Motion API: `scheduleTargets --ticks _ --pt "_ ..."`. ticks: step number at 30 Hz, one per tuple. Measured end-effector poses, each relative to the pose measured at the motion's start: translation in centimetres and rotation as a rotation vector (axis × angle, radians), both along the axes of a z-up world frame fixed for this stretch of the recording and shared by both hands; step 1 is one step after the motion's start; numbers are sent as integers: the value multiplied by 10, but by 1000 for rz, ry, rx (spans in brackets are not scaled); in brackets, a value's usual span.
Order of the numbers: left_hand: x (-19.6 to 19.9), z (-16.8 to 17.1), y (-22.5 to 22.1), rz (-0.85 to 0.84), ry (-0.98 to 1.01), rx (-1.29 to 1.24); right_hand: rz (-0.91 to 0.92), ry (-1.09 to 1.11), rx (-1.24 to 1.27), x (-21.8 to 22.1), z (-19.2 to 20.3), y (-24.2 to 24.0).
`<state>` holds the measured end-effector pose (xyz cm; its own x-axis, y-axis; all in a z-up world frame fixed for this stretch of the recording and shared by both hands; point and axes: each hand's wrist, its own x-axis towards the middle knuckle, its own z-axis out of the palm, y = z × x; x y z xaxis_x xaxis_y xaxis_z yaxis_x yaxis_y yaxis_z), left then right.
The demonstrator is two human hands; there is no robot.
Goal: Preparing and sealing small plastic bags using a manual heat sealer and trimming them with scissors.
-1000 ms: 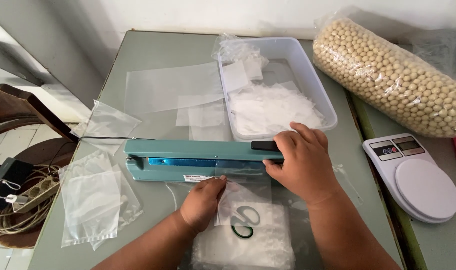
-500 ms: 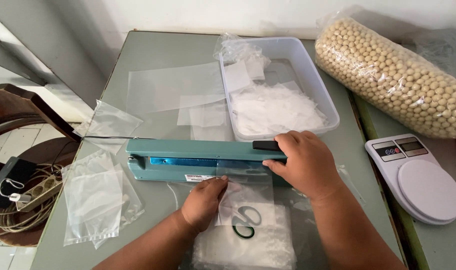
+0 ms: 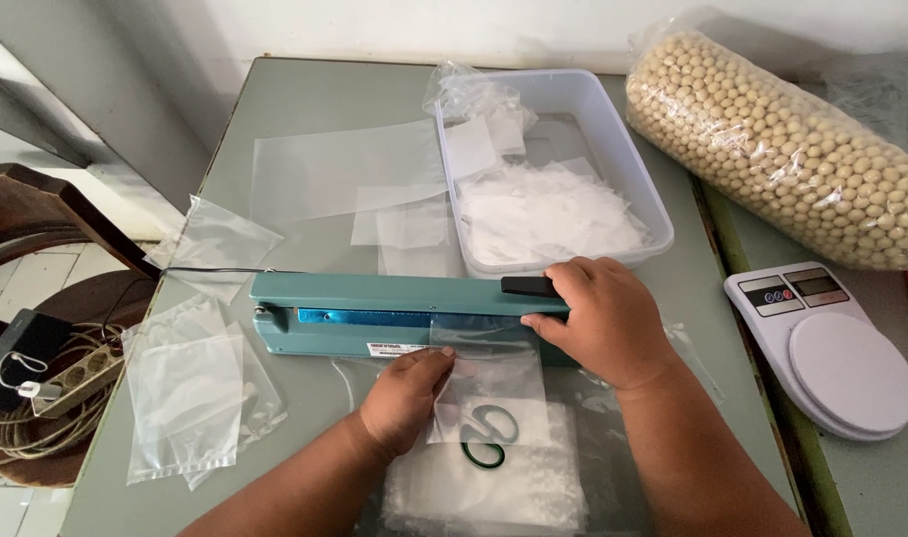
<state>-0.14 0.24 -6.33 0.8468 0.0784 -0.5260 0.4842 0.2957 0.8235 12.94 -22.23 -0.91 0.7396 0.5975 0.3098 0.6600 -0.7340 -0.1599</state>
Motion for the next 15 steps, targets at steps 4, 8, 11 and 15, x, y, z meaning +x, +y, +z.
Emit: scheduleTargets --ticks 4,8,11,15 --pt "-2 11 0 -21 -21 -35 -35 41 -14 -2 4 2" --pt "-1 22 -1 -1 35 -1 -44 56 -39 0 4 1" --pt "-1 9 0 -27 -13 -46 -44 61 -41 1 4 2" --pt "-2 9 0 -27 -8 -69 31 -50 34 3 -2 -2"
